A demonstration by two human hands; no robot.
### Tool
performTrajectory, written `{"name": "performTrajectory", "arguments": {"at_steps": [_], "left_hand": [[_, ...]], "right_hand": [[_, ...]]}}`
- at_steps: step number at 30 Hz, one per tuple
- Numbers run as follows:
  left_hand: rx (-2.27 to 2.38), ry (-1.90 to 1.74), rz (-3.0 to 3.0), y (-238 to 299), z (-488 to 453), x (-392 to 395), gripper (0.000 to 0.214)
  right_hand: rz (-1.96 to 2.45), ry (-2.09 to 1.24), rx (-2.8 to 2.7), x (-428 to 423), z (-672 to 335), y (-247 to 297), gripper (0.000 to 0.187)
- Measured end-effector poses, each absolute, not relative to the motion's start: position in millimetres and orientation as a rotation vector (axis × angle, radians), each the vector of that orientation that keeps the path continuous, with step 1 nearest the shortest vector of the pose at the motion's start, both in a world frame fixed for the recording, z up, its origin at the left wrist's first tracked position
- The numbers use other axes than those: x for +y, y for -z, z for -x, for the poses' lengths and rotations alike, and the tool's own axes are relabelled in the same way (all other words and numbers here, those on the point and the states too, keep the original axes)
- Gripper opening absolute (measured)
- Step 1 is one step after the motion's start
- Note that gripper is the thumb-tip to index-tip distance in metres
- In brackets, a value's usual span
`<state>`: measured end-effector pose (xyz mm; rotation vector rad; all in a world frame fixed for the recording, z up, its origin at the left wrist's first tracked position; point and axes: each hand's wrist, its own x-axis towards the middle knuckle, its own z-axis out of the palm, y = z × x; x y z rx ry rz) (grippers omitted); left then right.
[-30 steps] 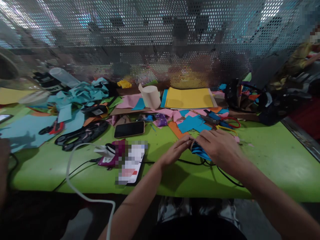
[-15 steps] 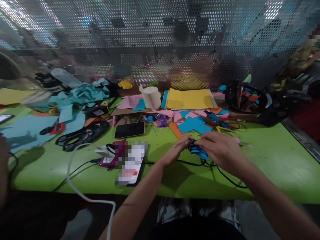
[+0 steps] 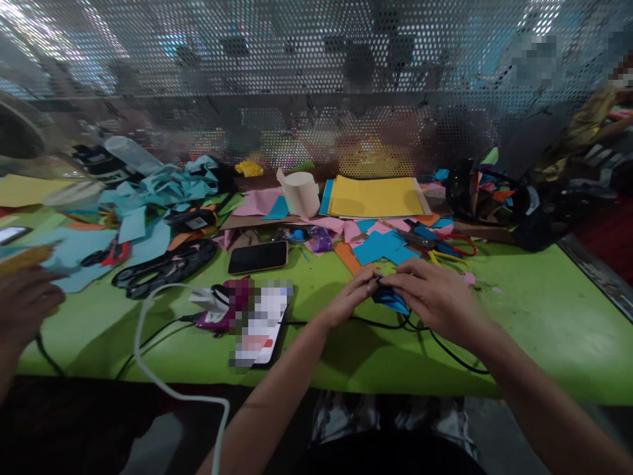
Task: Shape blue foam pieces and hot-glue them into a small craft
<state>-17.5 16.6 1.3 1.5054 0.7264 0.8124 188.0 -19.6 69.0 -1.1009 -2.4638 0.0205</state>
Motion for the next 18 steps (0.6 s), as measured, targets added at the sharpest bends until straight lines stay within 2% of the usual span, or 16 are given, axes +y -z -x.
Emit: {"name": "performTrajectory", "arguments": {"at_steps": [12, 18], "left_hand": [[0.815, -0.83, -1.502, 5, 18, 17, 0.051], [0.793, -0.849, -1.587, 9, 18, 19, 0.047]], "right_hand": [[1.119, -0.176, -2.281, -20, -200, -74, 0.028], [1.467, -0.108, -2.011, -29, -242, -56, 0.018]]}}
